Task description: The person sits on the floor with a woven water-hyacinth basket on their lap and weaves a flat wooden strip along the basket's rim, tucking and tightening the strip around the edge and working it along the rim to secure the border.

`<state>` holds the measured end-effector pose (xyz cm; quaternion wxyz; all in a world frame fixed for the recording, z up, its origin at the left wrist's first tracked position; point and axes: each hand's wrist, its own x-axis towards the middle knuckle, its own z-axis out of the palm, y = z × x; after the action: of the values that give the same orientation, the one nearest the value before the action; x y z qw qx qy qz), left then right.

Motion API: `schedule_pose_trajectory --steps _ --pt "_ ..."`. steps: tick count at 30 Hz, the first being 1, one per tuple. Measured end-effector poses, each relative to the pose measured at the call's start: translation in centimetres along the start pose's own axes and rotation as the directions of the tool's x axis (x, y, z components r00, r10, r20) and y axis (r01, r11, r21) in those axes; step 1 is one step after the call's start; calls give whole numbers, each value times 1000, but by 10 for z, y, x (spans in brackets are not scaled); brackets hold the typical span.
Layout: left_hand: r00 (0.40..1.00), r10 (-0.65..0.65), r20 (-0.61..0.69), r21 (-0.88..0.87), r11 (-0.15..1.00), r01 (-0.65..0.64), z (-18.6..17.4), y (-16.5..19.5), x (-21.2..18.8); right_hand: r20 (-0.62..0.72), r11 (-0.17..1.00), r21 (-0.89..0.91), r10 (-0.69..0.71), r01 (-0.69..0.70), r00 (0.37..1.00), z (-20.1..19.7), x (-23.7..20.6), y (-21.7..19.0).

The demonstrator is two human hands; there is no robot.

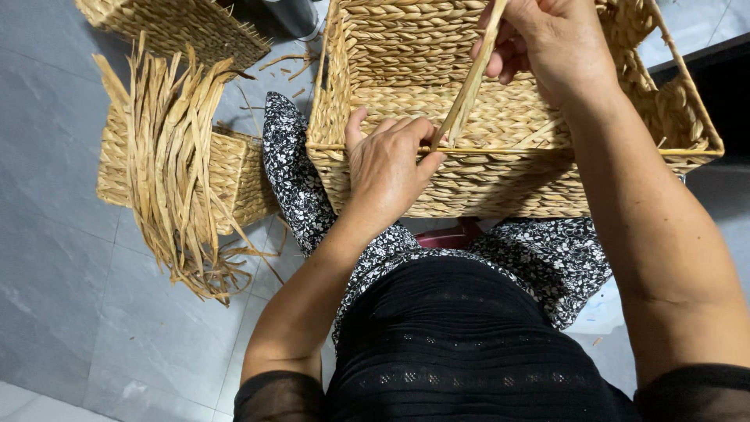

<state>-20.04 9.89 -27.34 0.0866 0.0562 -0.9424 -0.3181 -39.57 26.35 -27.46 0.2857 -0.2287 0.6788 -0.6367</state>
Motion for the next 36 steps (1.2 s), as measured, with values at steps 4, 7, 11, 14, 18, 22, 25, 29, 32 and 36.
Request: schedule_pose_trajectory --steps 4,7,11,14,18,22,25,29,32,36 --pt "1000 -24 7 -70 997 25 -3 0 -1 23 1000 12 12 -12 1000 5 2 1" --pt "1000 -14 10 -75 997 15 -3 0 -3 36 998 -3 64 -63 997 11 3 0" --pt "999 4 44 -75 997 -1 -5 -5 -3 53 979 -47 201 -199 978 22 5 -2" --pt "996 75 48 -198 978 -64 -13 -14 -6 98 965 -149 231 -216 968 28 -3 -10" --pt "993 -37 110 -225 972 62 -14 -13 -4 38 719 -691 -66 74 997 21 -29 -31" --pt "989 -99 107 -189 975 118 -12 -8 4 240 361 -817 -497 450 834 32 -77 -37" --pt "994 -90 68 -146 984 100 -9 -8 7 289 394 -796 -419 459 861 57 -104 -23" --pt "998 -44 38 -158 986 50 -5 -10 -1 180 359 -837 -532 413 827 82 -114 -3" --pt "999 -39 16 -189 981 41 -3 -8 -3 196 352 -811 -589 467 784 83 -121 -8" --pt "995 -88 47 -156 983 94 -4 -1 3 358 689 -481 -411 543 839 62 -162 -38"
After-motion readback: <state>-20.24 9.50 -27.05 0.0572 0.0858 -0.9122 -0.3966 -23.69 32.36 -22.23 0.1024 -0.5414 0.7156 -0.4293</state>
